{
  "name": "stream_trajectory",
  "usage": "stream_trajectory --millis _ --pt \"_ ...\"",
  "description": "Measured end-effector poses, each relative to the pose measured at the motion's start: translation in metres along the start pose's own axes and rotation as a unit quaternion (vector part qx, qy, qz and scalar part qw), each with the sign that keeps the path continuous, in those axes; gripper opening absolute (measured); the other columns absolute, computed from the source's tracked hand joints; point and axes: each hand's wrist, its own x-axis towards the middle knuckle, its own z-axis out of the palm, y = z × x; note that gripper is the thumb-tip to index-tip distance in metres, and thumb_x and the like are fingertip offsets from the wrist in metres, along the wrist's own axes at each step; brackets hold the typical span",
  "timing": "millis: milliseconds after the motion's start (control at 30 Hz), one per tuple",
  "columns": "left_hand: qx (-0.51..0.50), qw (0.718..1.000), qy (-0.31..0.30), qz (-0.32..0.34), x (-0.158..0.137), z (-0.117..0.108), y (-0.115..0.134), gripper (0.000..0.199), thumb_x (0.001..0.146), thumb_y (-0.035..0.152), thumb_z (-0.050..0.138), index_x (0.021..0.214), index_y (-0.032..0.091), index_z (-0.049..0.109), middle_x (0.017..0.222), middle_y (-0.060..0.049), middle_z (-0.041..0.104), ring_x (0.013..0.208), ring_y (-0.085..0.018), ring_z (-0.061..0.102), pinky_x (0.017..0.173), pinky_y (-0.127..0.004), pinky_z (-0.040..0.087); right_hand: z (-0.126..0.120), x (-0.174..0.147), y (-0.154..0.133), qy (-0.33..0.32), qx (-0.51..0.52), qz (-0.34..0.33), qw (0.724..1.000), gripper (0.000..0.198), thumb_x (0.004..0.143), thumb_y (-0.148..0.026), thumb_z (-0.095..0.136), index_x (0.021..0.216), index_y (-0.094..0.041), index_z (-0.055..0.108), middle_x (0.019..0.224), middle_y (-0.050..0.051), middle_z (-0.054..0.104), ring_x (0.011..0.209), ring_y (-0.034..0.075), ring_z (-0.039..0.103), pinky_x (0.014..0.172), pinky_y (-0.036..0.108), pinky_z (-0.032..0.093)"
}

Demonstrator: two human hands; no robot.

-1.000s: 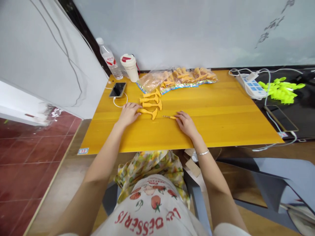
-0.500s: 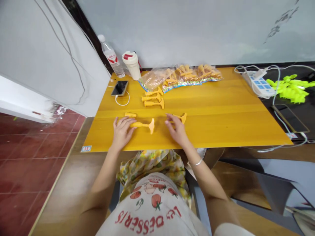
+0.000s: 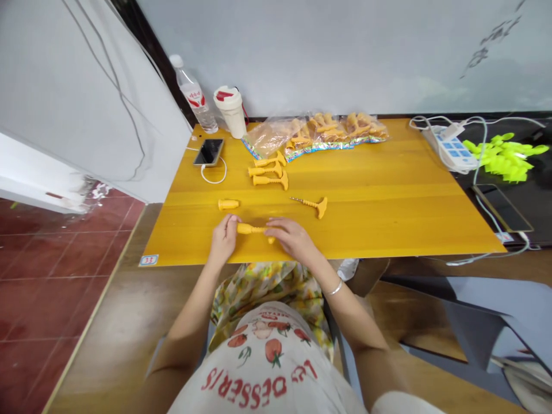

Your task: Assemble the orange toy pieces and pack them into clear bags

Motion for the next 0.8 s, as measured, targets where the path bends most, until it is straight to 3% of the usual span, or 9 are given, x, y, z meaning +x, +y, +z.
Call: stream_trajectory --millis 133,233,333,533,800 --pt "0.003 0.992 0.013 -0.124 0.010 -0.005 -0.001 0.043 0.095 0.044 0.037 0.070 0.019 0.061 0.062 -0.002 0.059 0.066 -0.019 0.057 0.067 -0.030 0.042 -0.004 -0.012 -0.002 0.013 -0.102 -0.096 0.990 0.020 0.097 -0.018 0.055 0.106 -0.029 0.069 0.123 0.006 0.070 0.129 0.022 0.058 0.107 0.046 0.051" --pt "-0.003 0.984 0.053 -0.169 0.017 -0.021 -0.012 0.043 0.094 0.046 0.038 0.067 0.020 0.060 0.059 -0.001 0.056 0.064 -0.019 0.055 0.065 -0.030 0.041 -0.014 -0.025 0.005 0.084 -0.129 -0.053 0.987 0.017 0.097 -0.023 0.056 0.108 -0.027 0.068 0.120 0.008 0.070 0.124 0.023 0.062 0.103 0.044 0.055" --pt "0.021 0.992 0.091 -0.091 0.016 -0.034 -0.025 0.038 0.096 0.046 0.039 0.077 0.020 0.060 0.067 -0.001 0.058 0.068 -0.017 0.054 0.069 -0.028 0.041 -0.029 -0.035 0.019 0.110 -0.183 0.000 0.977 0.025 0.099 -0.017 0.046 0.105 -0.024 0.069 0.120 0.011 0.069 0.125 0.023 0.061 0.098 0.041 0.058" --pt "0.121 0.985 0.080 0.095 0.007 -0.028 -0.038 0.024 0.091 0.042 0.058 0.101 0.020 0.059 0.086 -0.004 0.056 0.082 -0.020 0.053 0.083 -0.034 0.045 -0.046 -0.040 0.041 0.040 -0.261 0.081 0.961 0.033 0.098 -0.012 0.041 0.105 -0.024 0.071 0.124 0.011 0.066 0.134 0.024 0.053 0.106 0.044 0.053" --pt "0.163 0.973 0.071 0.147 0.009 -0.022 -0.041 0.020 0.094 0.032 0.053 0.108 0.019 0.059 0.115 -0.013 0.054 0.113 -0.027 0.052 0.102 -0.044 0.044 -0.054 -0.044 0.051 0.022 -0.228 0.115 0.966 0.042 0.091 -0.001 0.039 0.107 -0.021 0.071 0.131 0.012 0.062 0.143 0.026 0.042 0.114 0.054 0.045"
